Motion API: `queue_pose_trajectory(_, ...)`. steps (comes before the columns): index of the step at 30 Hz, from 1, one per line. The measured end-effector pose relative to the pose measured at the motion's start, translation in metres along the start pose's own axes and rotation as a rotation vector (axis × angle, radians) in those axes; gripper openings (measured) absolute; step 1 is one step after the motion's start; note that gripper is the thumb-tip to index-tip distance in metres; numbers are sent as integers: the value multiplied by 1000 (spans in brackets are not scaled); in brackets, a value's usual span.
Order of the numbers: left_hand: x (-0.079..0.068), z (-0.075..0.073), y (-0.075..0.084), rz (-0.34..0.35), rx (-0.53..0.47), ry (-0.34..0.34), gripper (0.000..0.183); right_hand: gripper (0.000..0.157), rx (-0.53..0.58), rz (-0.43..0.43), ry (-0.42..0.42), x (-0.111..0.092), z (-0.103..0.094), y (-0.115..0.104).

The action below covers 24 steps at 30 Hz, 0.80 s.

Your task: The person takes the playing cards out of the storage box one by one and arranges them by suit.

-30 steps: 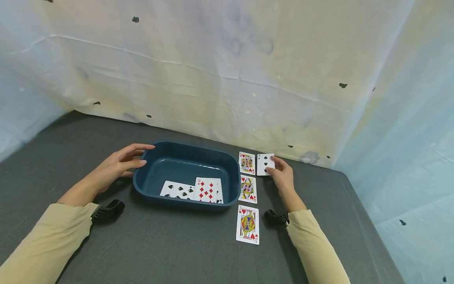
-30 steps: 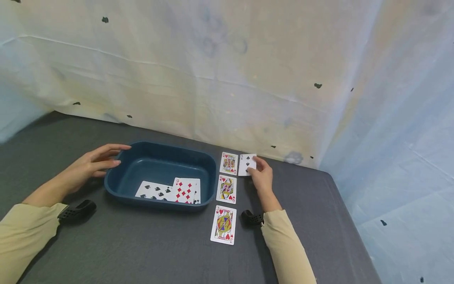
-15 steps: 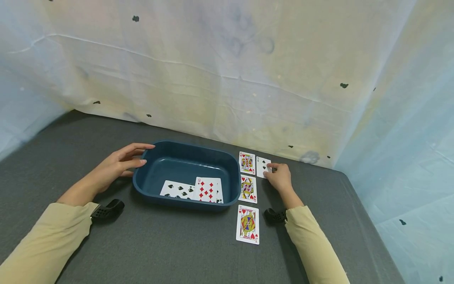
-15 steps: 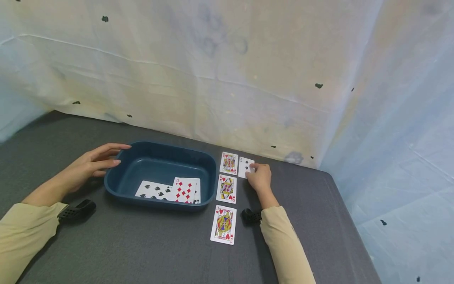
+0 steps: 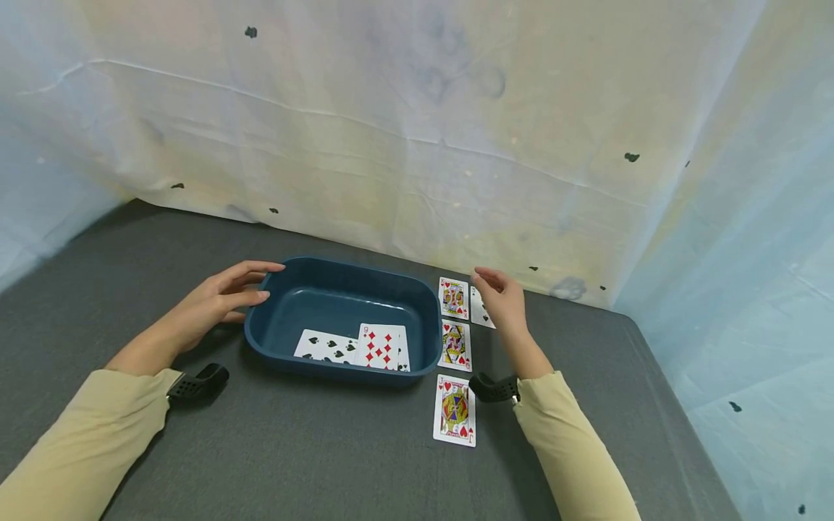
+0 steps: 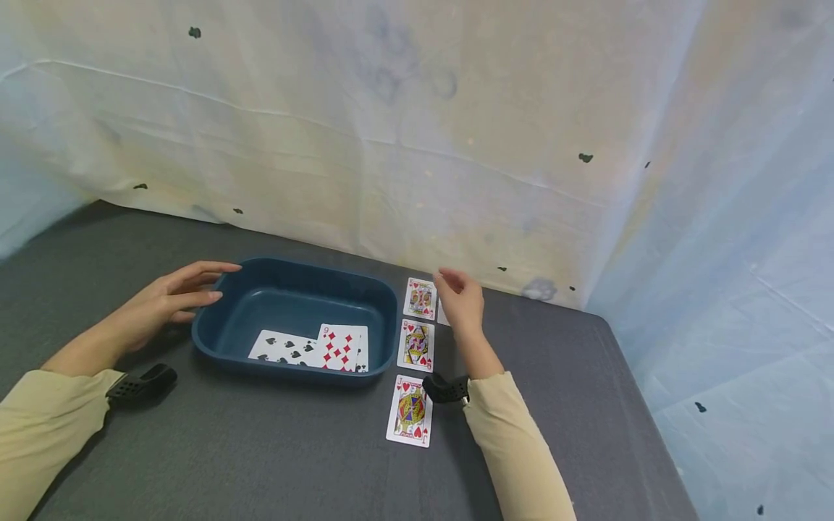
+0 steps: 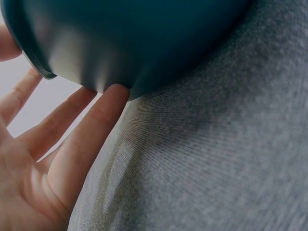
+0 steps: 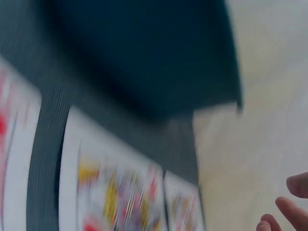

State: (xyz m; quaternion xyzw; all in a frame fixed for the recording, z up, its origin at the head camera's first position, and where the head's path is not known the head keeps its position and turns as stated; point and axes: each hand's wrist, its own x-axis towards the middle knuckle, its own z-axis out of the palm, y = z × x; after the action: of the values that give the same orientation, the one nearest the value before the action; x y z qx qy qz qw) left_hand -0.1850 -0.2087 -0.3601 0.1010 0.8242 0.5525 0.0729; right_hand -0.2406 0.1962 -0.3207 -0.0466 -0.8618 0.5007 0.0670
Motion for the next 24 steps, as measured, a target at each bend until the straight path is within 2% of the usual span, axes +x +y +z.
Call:
queue_pose_trajectory(4, 0, 0, 0, 0, -1, 0, 57, 35, 119, -40, -36, -11, 13, -22)
queue_pose_trajectory(12, 0, 0, 2, 2, -7, -6, 57, 31, 221, -70, -118, -32, 42, -56)
queue_pose_trajectory(17, -1, 0, 1, 16, -16, -8, 56, 33, 238, -103, -190, -41, 64, -67)
queue_pose_trajectory(24, -1, 3, 1, 32, -20, -9, 56, 43, 205, -144, -389, -54, 90, -70)
